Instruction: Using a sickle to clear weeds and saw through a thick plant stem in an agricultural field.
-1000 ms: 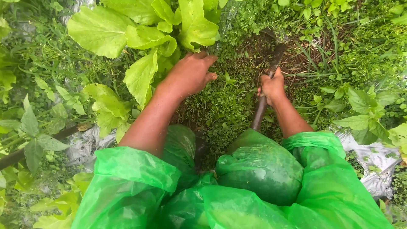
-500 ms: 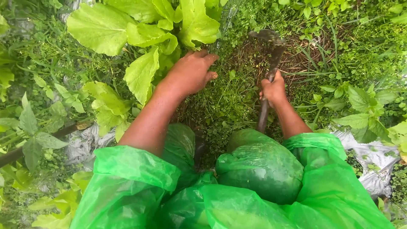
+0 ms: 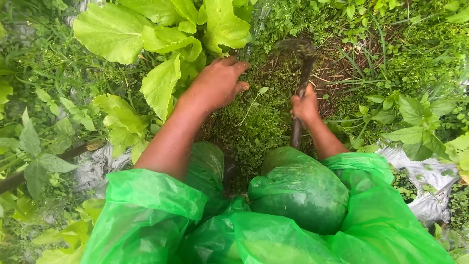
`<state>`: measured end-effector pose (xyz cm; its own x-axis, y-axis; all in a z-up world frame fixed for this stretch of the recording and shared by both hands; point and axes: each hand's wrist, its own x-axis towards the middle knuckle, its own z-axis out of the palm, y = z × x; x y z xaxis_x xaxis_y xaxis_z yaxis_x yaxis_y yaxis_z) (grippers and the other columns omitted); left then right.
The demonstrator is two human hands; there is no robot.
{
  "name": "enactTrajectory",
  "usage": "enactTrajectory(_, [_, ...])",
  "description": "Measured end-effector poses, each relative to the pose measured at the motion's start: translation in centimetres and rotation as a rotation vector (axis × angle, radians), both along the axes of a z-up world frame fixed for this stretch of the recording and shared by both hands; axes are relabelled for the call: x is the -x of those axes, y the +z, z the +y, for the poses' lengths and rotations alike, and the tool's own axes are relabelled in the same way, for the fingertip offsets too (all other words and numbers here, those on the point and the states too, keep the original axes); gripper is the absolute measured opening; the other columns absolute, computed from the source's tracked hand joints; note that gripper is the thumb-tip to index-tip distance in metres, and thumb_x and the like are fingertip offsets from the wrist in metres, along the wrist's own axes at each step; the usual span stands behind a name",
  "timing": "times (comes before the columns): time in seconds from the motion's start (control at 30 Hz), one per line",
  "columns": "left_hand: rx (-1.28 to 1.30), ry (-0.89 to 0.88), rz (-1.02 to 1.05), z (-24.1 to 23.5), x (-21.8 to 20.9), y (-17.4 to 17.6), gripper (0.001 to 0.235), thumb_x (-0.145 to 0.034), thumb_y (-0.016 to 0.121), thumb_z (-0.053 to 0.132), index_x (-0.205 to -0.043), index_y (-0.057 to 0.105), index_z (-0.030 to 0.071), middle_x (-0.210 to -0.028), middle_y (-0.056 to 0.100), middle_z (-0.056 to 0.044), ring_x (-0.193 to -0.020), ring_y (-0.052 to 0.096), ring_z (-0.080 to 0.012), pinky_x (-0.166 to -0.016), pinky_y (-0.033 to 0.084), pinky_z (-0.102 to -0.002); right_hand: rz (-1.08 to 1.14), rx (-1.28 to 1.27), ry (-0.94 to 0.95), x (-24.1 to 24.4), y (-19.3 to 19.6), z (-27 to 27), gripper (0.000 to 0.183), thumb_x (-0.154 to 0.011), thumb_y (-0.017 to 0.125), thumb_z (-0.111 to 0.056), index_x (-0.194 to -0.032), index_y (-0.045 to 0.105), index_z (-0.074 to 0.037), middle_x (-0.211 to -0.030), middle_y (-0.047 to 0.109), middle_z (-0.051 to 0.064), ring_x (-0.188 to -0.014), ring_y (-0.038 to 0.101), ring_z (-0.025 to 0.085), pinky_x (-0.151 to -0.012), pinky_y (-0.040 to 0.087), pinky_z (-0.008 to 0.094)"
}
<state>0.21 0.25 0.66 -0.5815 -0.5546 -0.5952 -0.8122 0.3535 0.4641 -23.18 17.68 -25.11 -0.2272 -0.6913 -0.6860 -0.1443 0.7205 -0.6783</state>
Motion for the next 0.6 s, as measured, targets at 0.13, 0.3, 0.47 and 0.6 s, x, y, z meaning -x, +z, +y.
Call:
enactTrajectory(0.13, [-0.004,0.009,0.01,0.0,0.0,0.4,0.046,-0.1,0.064,0.019,-0.14,0.059,-0.001,-0.132,0.057,-0.037,-0.124,0.054,-0.0542,-0.097,0.049,-0.067,-0.068,-0.387,0.516,-2.4,6.9,0.6,0.06,-0.111,0.037,-0.054,-0.141,0.06,-0.006,-0.119,0.069,0.027,-0.089,0.074,0.037,-0.099,0.051,0.06])
enactTrajectory(0.3, [0.018,-0.008,0.013,0.1,-0.5,-1.9,0.049,-0.099,0.066,0.024,-0.141,0.059,-0.001,-0.133,0.056,-0.037,-0.125,0.053,-0.0557,-0.095,0.05,-0.068,0.226,-0.144,0.679,0.3,7.4,0.4,0.036,-0.095,0.064,-0.021,-0.127,0.055,-0.006,-0.116,0.069,0.029,-0.112,0.066,0.05,-0.097,0.051,0.062])
enactTrajectory(0.47, [0.038,-0.036,0.018,0.2,0.0,-1.1,0.049,-0.1,0.066,0.026,-0.14,0.059,-0.001,-0.131,0.057,-0.037,-0.123,0.055,-0.0553,-0.094,0.051,-0.067,0.121,-0.047,-0.002,2.5,0.1,1.4,0.029,-0.1,0.053,0.0,-0.127,0.044,-0.005,-0.088,0.063,0.017,-0.054,0.063,0.021,-0.044,0.058,0.031])
enactTrajectory(0.6, [0.021,-0.016,0.031,0.3,-0.1,-0.7,0.049,-0.1,0.065,0.025,-0.141,0.058,-0.001,-0.133,0.056,-0.038,-0.124,0.054,-0.0556,-0.095,0.051,-0.067,0.075,-0.304,1.185,-1.2,5.6,3.4,0.048,-0.095,0.06,-0.001,-0.143,0.055,-0.003,-0.125,0.069,0.033,-0.116,0.067,0.051,-0.099,0.056,0.061])
